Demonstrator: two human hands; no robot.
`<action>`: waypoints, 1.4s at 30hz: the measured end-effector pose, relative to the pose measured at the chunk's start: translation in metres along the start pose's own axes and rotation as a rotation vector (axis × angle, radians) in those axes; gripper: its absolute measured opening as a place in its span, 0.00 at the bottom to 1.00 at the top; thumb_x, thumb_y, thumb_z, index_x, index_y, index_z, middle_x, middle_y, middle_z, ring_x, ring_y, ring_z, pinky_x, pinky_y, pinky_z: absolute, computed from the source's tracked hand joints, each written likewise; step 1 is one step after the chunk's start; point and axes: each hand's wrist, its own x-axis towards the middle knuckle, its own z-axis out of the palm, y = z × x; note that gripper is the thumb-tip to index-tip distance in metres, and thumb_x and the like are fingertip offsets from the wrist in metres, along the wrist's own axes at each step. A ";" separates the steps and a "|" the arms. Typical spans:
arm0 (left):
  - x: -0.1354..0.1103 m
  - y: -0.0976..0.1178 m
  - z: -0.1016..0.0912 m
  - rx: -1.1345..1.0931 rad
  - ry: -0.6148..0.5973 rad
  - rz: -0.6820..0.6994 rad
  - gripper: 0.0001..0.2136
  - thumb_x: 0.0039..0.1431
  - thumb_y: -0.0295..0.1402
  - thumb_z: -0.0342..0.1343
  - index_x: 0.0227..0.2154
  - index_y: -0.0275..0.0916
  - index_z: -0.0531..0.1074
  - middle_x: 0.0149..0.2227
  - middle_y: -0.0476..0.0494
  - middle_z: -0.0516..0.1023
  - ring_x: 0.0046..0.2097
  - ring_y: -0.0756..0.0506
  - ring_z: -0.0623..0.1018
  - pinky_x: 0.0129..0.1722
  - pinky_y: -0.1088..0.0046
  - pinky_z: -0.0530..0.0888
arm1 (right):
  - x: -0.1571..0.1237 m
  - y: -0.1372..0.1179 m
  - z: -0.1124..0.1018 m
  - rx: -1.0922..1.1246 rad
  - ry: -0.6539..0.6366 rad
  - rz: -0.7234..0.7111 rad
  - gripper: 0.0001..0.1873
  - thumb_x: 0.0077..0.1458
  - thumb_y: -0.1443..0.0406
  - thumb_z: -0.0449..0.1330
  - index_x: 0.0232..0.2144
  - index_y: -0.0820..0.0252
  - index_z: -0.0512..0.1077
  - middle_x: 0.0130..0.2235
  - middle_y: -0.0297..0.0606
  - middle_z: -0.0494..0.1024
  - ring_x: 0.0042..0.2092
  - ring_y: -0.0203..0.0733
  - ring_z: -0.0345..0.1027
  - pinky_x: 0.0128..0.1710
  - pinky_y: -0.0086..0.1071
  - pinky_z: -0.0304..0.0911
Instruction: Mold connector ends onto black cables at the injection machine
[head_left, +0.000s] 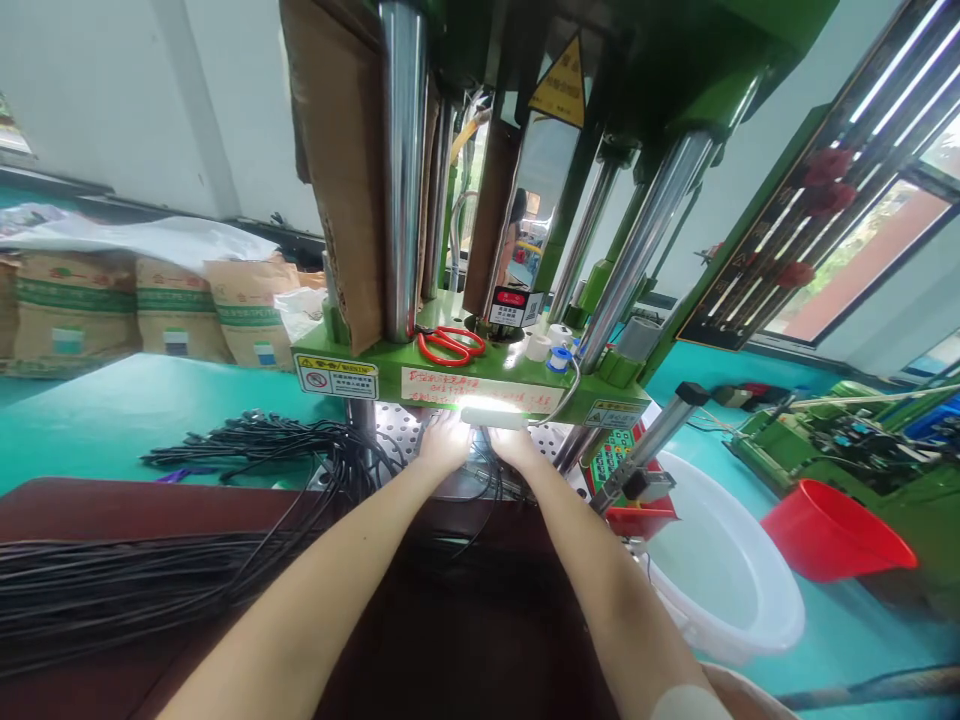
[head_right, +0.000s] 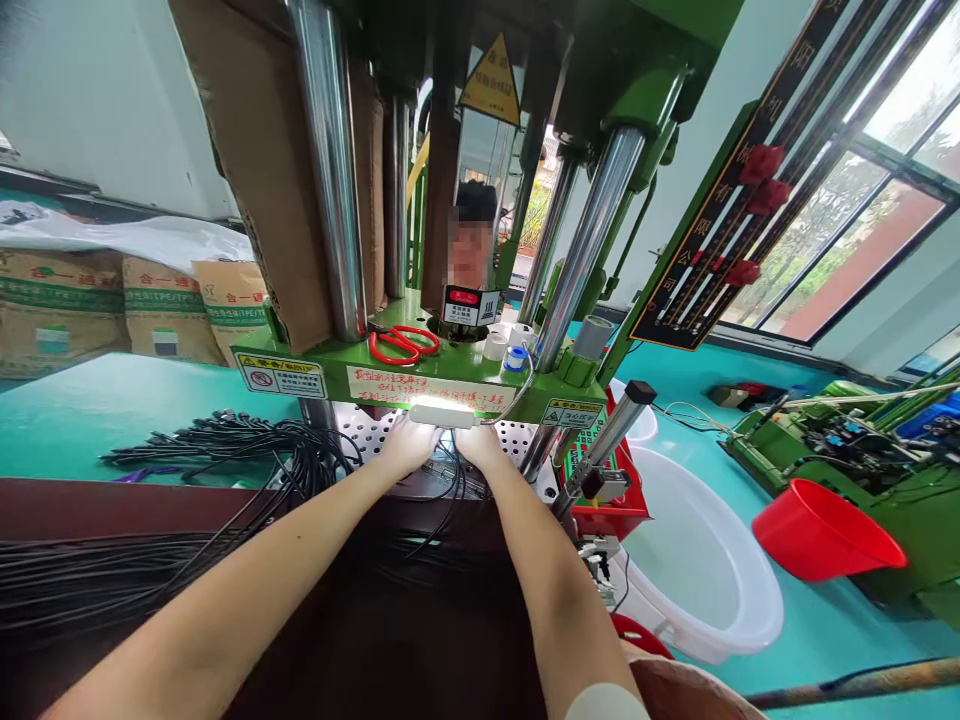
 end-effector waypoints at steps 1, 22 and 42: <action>-0.002 -0.004 -0.001 -0.008 -0.023 0.047 0.17 0.58 0.37 0.41 0.43 0.35 0.69 0.48 0.34 0.70 0.52 0.38 0.65 0.51 0.60 0.60 | -0.005 0.002 -0.002 -0.003 -0.021 -0.030 0.16 0.58 0.66 0.46 0.42 0.60 0.71 0.41 0.40 0.76 0.44 0.42 0.67 0.47 0.33 0.57; 0.010 -0.019 -0.004 -0.042 -0.197 0.090 0.23 0.53 0.44 0.44 0.49 0.38 0.64 0.53 0.37 0.67 0.55 0.40 0.64 0.54 0.60 0.56 | -0.009 0.007 -0.007 -0.056 -0.161 -0.059 0.20 0.61 0.60 0.42 0.41 0.60 0.71 0.44 0.44 0.75 0.46 0.45 0.65 0.47 0.36 0.54; 0.002 -0.008 0.001 -0.051 -0.102 -0.027 0.27 0.57 0.50 0.36 0.48 0.35 0.65 0.55 0.34 0.65 0.59 0.38 0.58 0.55 0.55 0.53 | 0.008 0.019 0.003 0.156 -0.104 0.041 0.16 0.60 0.59 0.46 0.44 0.56 0.69 0.47 0.40 0.72 0.47 0.43 0.64 0.48 0.38 0.58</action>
